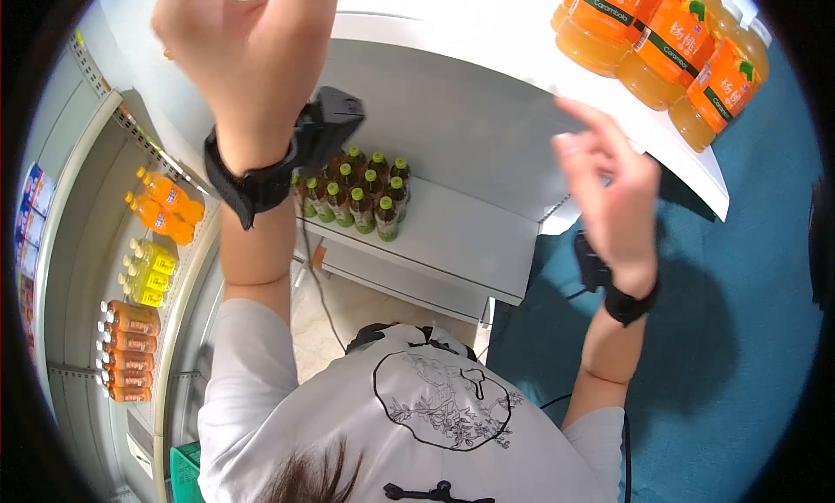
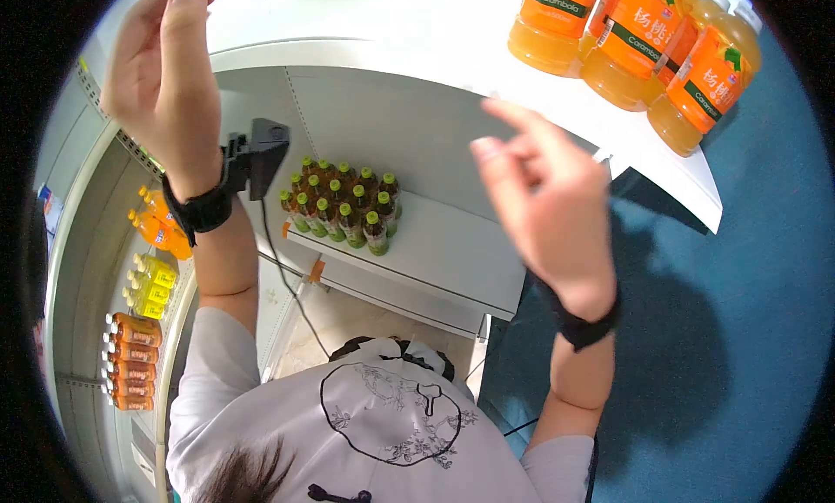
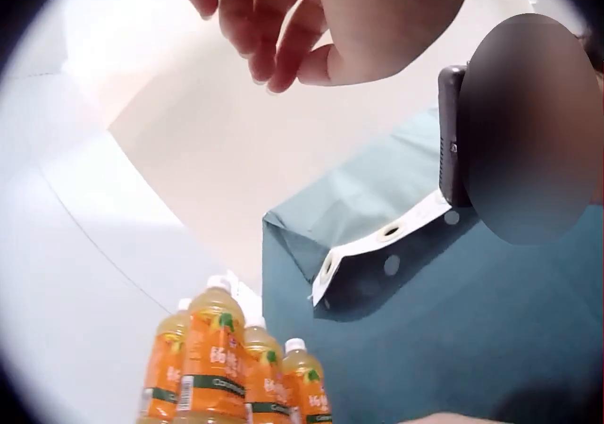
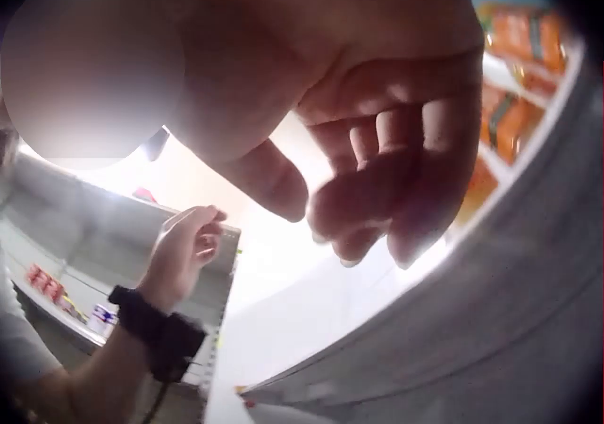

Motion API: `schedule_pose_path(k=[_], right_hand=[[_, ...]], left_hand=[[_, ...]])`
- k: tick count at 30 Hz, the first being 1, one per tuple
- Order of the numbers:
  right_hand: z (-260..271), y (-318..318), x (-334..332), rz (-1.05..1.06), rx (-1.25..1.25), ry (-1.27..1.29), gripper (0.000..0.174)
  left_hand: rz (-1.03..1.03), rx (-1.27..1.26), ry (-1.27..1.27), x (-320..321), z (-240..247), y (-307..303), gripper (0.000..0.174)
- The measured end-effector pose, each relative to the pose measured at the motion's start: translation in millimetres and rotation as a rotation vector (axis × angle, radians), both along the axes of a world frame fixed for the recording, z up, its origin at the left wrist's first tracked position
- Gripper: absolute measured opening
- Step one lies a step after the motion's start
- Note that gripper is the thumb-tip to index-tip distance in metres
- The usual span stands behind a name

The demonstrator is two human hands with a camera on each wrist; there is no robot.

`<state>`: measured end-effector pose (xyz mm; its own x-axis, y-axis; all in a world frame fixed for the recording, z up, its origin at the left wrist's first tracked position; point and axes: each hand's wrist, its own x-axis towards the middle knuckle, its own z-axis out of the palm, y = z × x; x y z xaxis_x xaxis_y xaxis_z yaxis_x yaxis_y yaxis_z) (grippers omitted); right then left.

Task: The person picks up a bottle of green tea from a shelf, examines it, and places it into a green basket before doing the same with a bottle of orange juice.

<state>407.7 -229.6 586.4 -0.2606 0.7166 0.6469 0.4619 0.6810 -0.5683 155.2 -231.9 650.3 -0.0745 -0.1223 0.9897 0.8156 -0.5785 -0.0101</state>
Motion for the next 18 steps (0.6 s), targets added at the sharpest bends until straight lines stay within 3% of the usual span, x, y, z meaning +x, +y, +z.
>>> schedule_pose_path(k=[4,5,6,7,8,10,12,13,14,15,16,18], right_hand=[[-20,7,-43,0.265,0.204,0.007,0.028],[-21,8,-55,0.350,0.248,0.056,0.031],[-21,5,-67,0.388,0.301,0.062,0.035],[-24,-3,-79,0.408,0.326,0.080,0.035],[-28,-9,-90,0.423,0.369,0.082,0.033],[-33,-33,-101,0.382,0.338,0.057,0.032],[-34,-52,-110,0.319,0.525,0.164,0.028],[-39,-57,-125,0.297,0.661,0.273,0.027],[-36,-68,-128,0.294,0.605,0.331,0.023],[-36,-75,-132,0.392,0.528,0.326,0.017],[-36,-80,-129,0.394,0.567,0.141,0.015],[-54,-86,-136,0.422,0.510,0.089,0.015]], left_hand=[[-0.224,-0.115,-0.169,14,-12,7,0.030],[-0.383,-0.174,-0.104,8,-23,17,0.015],[-0.549,-0.234,-0.041,4,-33,22,0.014],[-0.590,-0.056,0.180,6,-28,18,0.018],[-0.634,-0.066,0.165,-16,-33,14,0.018],[-0.679,-0.697,-0.256,-74,-56,11,0.035],[-1.391,-0.854,0.837,-83,53,-18,0.037],[-1.452,-0.405,0.288,-29,17,-42,0.035],[-1.385,0.032,-0.265,33,-10,-66,0.033],[-1.409,0.157,-0.365,44,-5,-67,0.030],[-1.474,0.158,-0.318,42,-6,-67,0.033],[-1.463,0.176,-0.407,40,-27,-60,0.033]])
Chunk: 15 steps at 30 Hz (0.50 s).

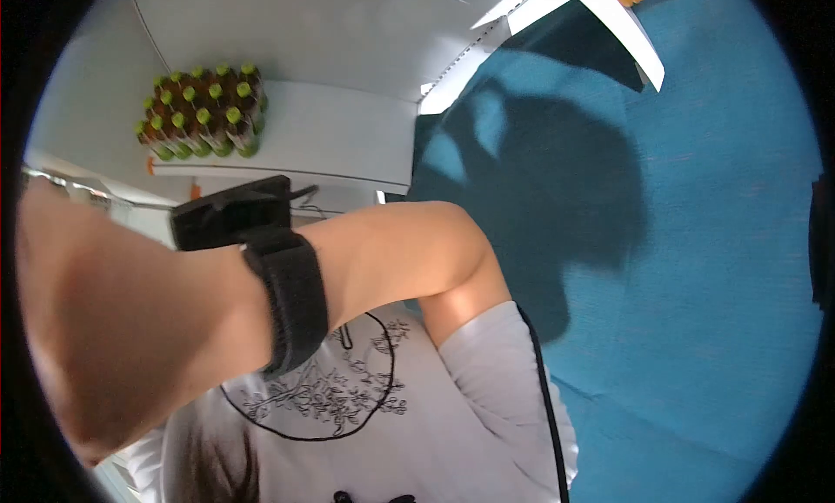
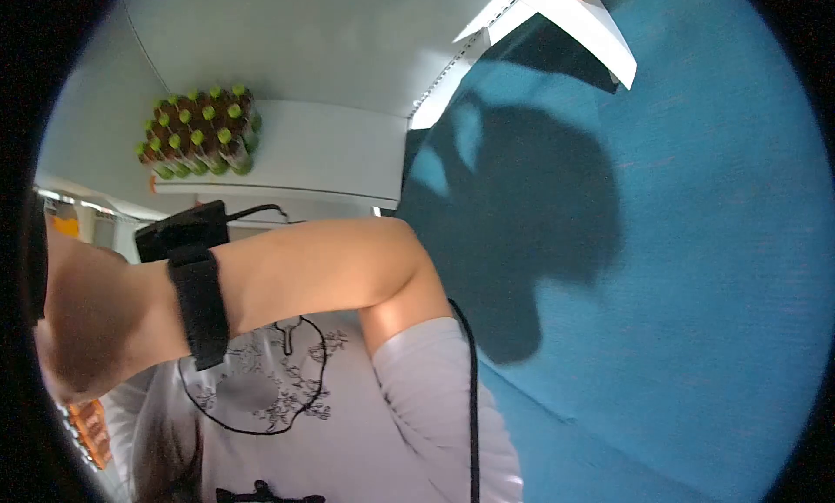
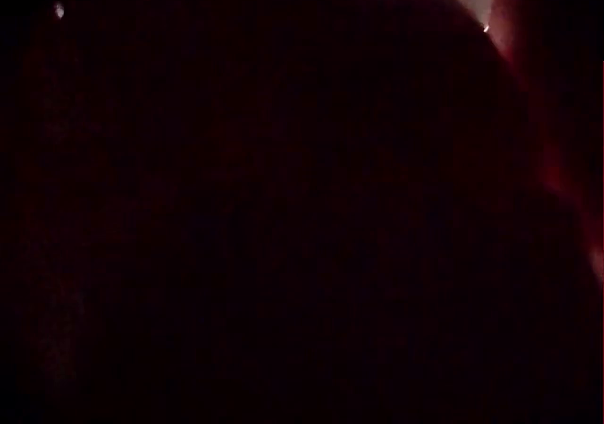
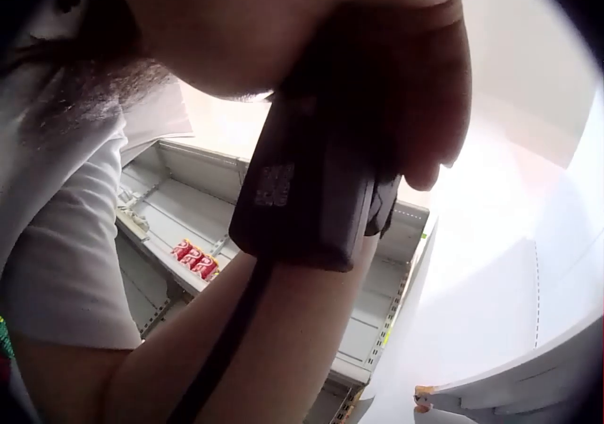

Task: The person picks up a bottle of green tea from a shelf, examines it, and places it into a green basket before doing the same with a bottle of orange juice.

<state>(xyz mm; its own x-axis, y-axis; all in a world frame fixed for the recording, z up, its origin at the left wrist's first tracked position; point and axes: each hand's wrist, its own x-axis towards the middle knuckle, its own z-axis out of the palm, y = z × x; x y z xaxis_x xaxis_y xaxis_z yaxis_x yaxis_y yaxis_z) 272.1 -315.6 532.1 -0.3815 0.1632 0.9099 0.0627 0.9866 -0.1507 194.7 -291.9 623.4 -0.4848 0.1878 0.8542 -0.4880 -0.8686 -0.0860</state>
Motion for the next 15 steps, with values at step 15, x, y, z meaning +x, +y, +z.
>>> schedule_pose_path(k=[15], right_hand=[[-36,-6,10,0.166,-0.090,-0.041,0.016]], left_hand=[[-0.045,-0.064,-0.120,1,-53,3,0.032]])
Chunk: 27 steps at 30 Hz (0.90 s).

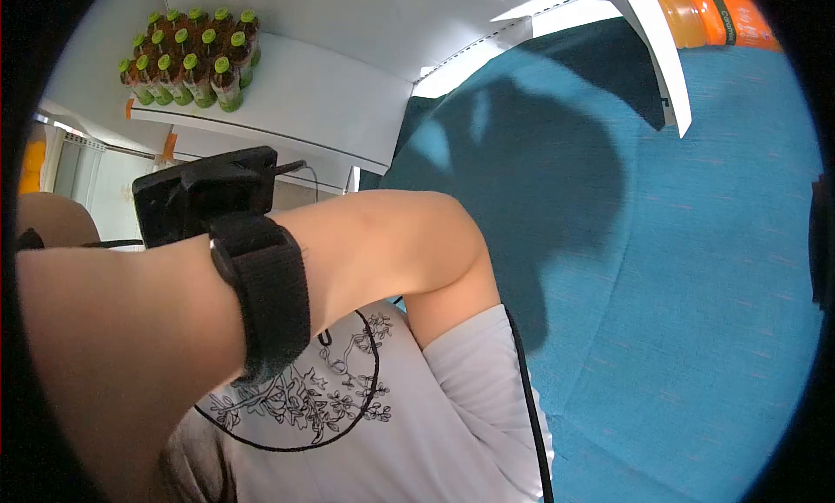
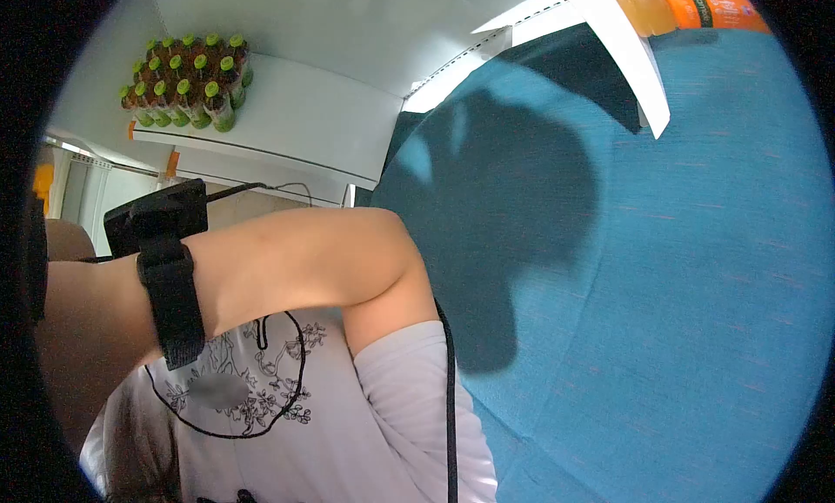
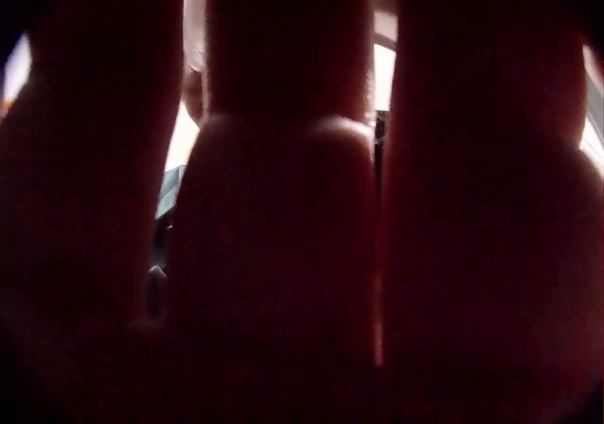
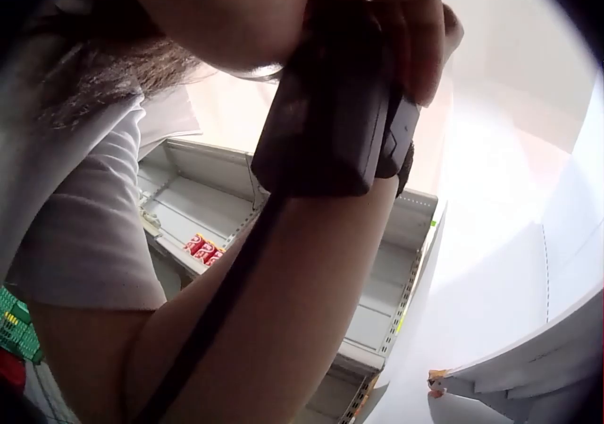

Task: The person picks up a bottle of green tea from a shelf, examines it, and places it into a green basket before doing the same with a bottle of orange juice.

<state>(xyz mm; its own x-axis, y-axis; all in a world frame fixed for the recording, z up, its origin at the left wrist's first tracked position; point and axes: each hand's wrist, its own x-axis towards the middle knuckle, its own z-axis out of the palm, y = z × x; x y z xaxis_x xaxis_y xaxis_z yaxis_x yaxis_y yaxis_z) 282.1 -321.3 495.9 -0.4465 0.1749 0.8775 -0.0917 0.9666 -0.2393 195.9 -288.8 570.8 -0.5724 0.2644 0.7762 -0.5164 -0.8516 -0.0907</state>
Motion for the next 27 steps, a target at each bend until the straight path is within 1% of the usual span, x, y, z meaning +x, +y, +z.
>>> schedule_pose_path(k=[5,6,8,10,12,14,15,21,23,27], right_hand=[[-3,2,0,0.008,0.009,0.033,0.017],[-2,-2,-13,0.001,0.013,0.041,0.017],[-11,-3,-15,-0.012,0.023,0.067,0.017],[-7,-7,-20,-0.017,0.020,0.083,0.017],[-11,-3,-11,-0.022,0.023,0.094,0.018],[-19,-11,-25,-0.024,0.022,0.108,0.018],[-11,0,-9,-0.023,0.025,0.116,0.018],[-5,-6,-14,0.017,0.052,0.164,0.019],[2,4,5,0.026,0.089,0.169,0.019],[-20,-8,-19,0.013,0.058,0.166,0.020]], left_hand=[[-0.060,0.024,0.003,3,-3,4,0.031],[-0.080,0.031,0.005,4,-3,6,0.031],[-0.120,0.045,0.018,5,-1,9,0.031],[-0.153,0.047,0.022,7,-2,11,0.031],[-0.185,0.055,0.020,10,-3,12,0.031],[-0.213,0.058,0.020,12,-3,13,0.031],[-0.226,0.064,0.023,12,-4,13,0.030],[-0.268,0.106,0.036,8,-2,9,0.030],[-0.288,0.150,0.034,9,-1,13,0.030],[-0.351,0.132,-0.001,17,-6,10,0.029]])
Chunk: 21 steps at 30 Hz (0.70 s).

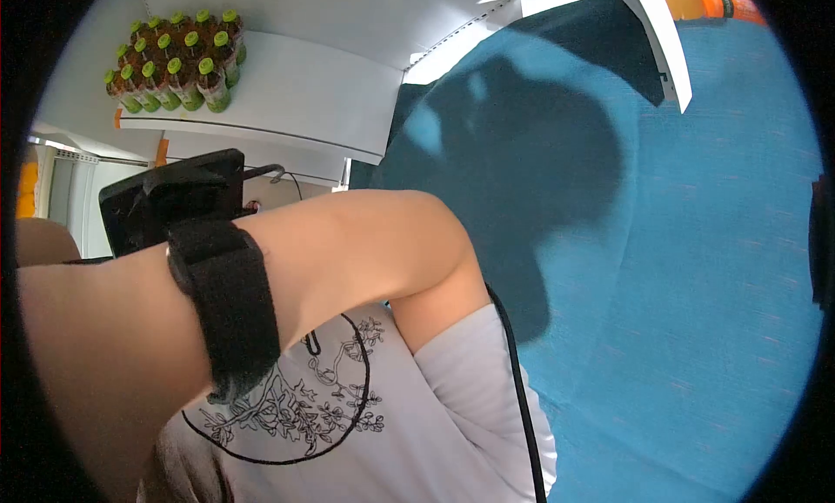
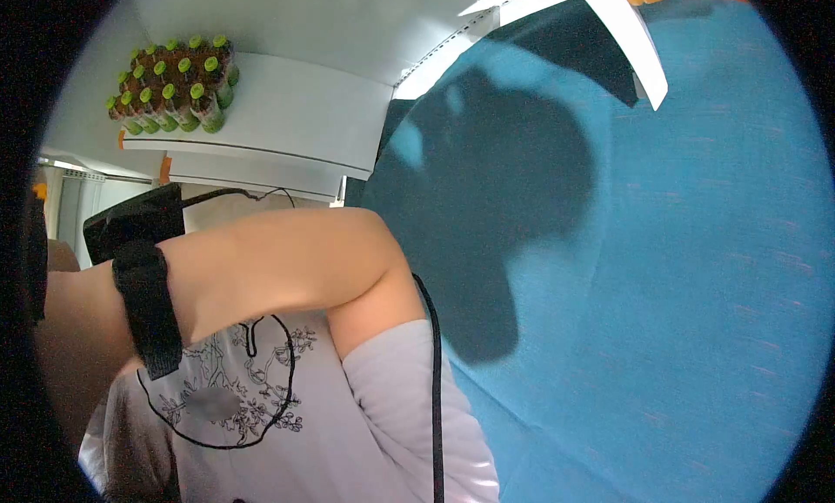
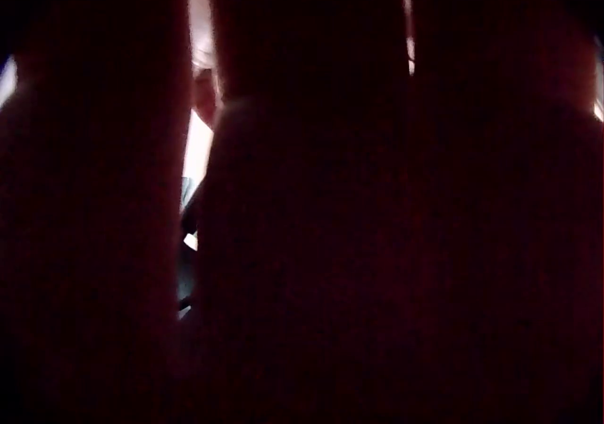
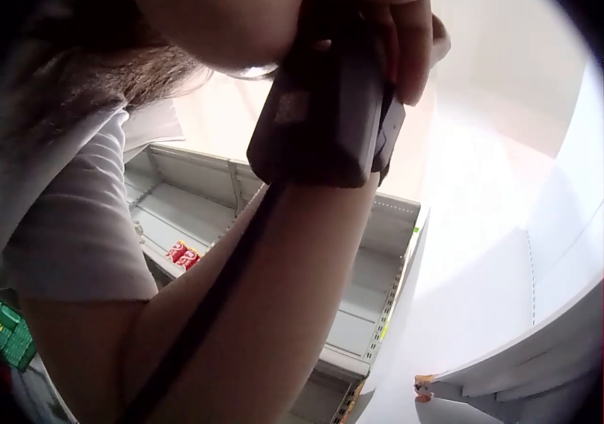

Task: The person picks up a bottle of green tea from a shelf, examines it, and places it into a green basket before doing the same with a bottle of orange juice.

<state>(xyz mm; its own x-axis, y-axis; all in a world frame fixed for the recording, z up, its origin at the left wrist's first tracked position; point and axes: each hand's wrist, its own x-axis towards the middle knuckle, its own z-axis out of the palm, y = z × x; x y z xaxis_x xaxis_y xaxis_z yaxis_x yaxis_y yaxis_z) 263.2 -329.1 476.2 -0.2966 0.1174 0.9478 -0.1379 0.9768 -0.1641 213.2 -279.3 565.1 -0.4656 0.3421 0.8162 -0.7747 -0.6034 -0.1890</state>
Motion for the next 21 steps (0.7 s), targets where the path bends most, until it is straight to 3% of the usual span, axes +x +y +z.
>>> schedule_pose_path(k=[2,6,12,16,21], right_hand=[[-16,-14,-26,0.010,0.020,0.006,0.020],[15,12,15,0.007,0.050,0.053,0.021],[25,16,-13,-0.026,0.166,0.160,0.022],[14,27,-21,-0.124,0.203,0.413,0.023],[15,35,-20,-0.139,0.298,0.478,0.023]], left_hand=[[-0.017,0.025,-0.006,2,0,1,0.029],[-0.074,0.064,0.016,1,6,4,0.029],[-0.194,0.188,0.093,6,34,18,0.028],[-0.177,0.222,0.150,-10,45,11,0.028],[-0.227,0.273,0.195,-16,53,12,0.028]])
